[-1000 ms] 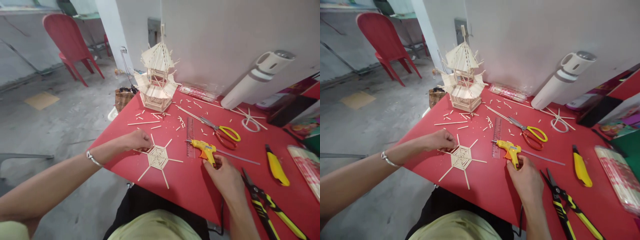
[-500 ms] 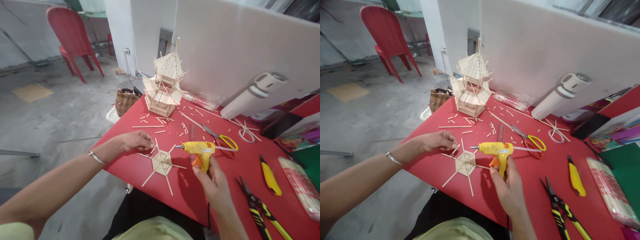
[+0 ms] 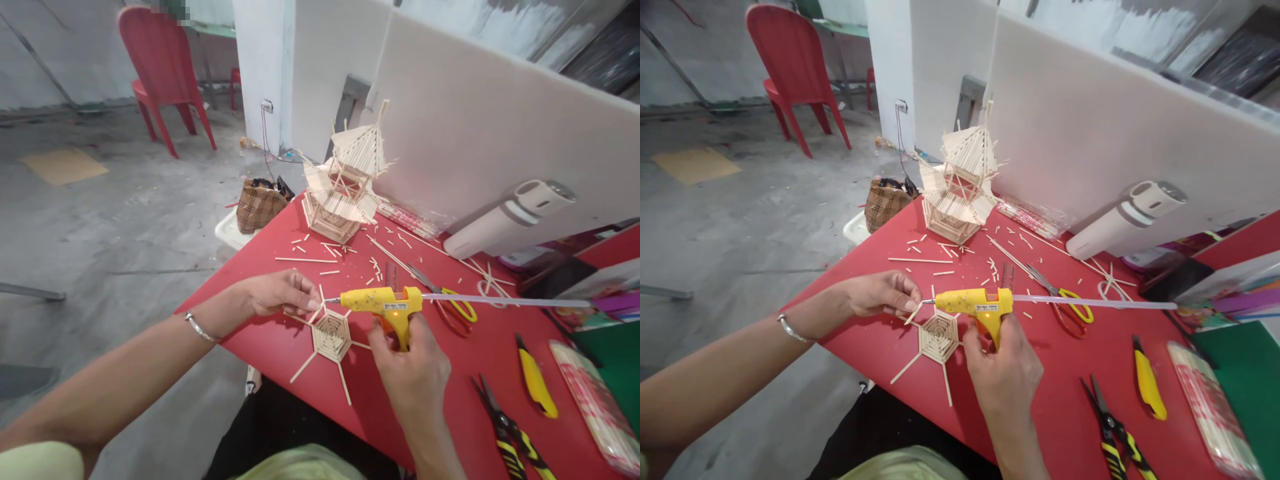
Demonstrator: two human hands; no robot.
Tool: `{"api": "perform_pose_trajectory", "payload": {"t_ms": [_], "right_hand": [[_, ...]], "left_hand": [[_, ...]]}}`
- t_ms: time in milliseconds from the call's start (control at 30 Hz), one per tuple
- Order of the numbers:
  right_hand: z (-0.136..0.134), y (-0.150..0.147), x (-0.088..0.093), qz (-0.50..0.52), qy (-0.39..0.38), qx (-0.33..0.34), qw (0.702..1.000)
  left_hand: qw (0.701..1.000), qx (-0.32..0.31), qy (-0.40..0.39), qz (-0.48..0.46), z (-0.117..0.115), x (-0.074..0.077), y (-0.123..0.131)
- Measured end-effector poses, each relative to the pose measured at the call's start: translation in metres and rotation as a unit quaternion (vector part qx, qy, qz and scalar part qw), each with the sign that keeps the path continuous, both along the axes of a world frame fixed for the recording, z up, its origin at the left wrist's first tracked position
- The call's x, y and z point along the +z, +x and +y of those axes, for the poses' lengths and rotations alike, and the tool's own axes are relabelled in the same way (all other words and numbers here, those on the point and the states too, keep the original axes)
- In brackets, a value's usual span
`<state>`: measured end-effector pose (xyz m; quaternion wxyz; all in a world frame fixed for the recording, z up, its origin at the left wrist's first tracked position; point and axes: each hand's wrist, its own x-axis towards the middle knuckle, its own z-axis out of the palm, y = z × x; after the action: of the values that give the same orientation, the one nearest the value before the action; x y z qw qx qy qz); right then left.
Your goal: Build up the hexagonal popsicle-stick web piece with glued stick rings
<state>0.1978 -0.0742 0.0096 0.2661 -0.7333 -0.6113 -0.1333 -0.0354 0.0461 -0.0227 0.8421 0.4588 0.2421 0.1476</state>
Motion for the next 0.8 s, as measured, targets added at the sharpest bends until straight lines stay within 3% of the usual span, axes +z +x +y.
{"api": "perform_pose_trajectory", "payload": {"t_ms": [267, 800], "right_hand": [[-0.005, 0.003, -0.002, -0.065, 0.035, 0.014, 0.997], [-0.010, 0.003, 0.003, -0.037, 0.027, 0.010, 0.999]], "left_hand": [[1.000, 0.015, 0.018, 0.006, -0.009, 0.009, -0.003], [0.999, 0.022, 0.031, 0.029, -0.016, 0.013, -0.001]]}}
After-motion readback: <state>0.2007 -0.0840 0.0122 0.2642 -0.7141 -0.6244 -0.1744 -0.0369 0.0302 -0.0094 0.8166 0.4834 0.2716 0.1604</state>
